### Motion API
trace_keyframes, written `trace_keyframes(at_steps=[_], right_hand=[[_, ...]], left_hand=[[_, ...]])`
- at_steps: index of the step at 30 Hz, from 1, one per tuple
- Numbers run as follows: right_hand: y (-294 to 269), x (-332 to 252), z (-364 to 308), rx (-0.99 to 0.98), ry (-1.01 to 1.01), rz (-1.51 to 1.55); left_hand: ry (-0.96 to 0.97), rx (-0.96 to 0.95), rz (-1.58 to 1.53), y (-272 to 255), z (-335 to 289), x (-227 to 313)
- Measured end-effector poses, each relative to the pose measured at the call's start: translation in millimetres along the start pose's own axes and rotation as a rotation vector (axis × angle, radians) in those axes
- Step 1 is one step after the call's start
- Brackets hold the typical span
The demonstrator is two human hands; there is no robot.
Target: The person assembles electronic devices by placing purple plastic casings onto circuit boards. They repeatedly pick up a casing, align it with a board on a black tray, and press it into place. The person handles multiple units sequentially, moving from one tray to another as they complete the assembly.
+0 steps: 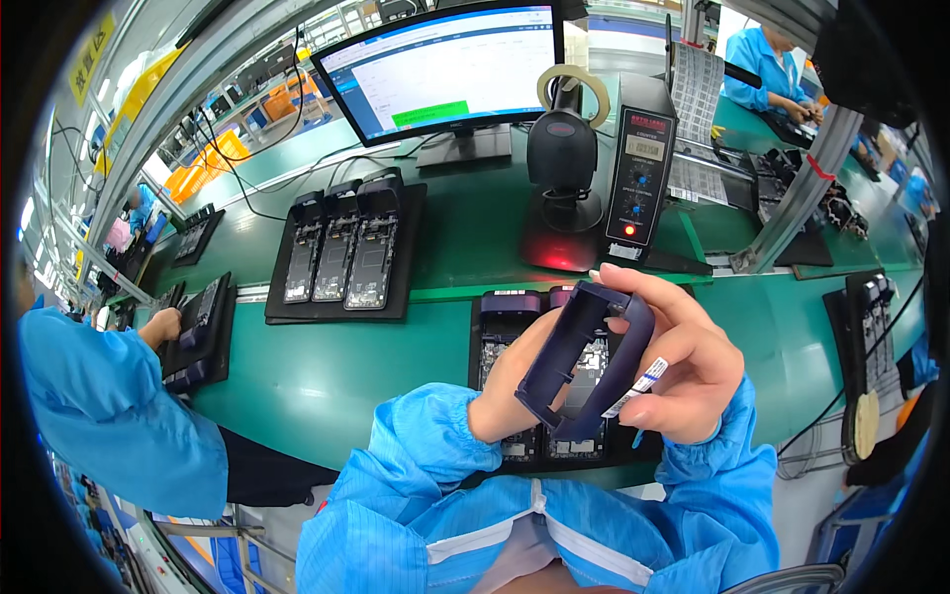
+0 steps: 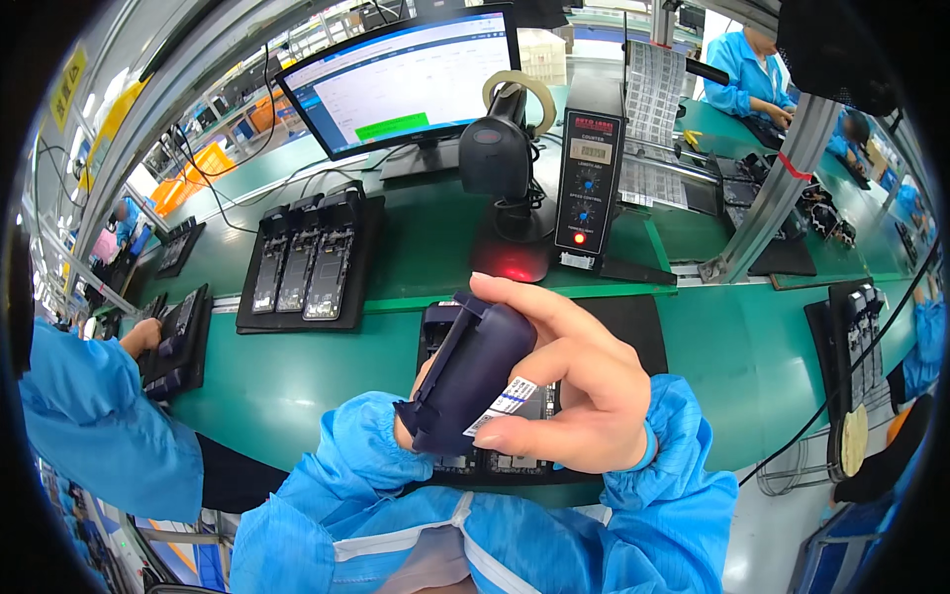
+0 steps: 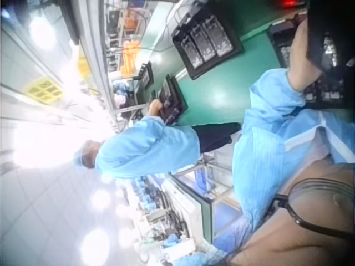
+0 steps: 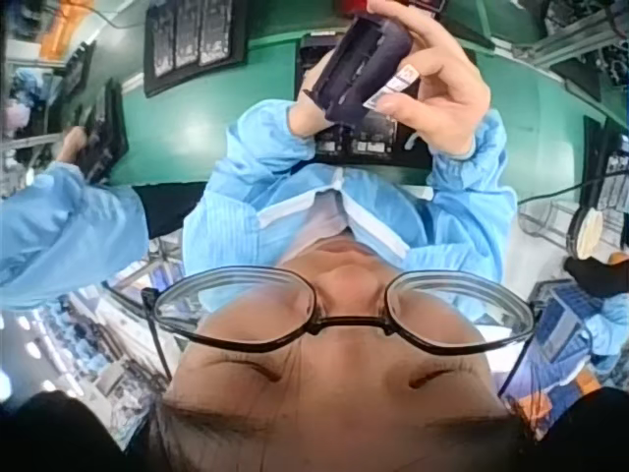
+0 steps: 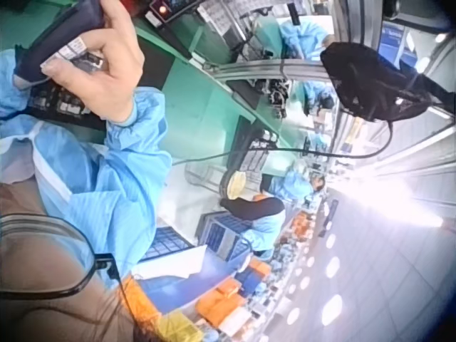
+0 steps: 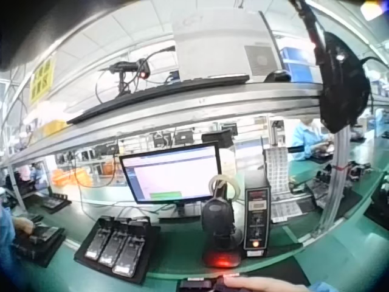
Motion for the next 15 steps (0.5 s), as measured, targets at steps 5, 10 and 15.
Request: trace_keyframes(at_steps=[5, 10, 15], right_hand=[[1.1, -2.4, -3.1, -0.001, -0.063, -0.059], [2.5, -8.9, -9.5, -0.012, -0.045, 0.037], [3.8, -13.0, -12.7, -0.017, -0.104, 0.002]], left_hand=[[-0.019, 0.062, -0.001, 0.5, 0.8, -3.1], [-0.085, 0.118, 0.024, -6.7, -4.2, -12.4], [-0.079, 0.115, 0.105, -10.1, -8.8, -15.4]])
Point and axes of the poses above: each hand's wrist, its own z-axis towards the middle knuckle, its own y-axis out of the palm, x = y × z, the point moved 5 cm from there along z, towards the middle knuckle, and after that the axes turned 15 degrees about -z, right-handed, at the moved point
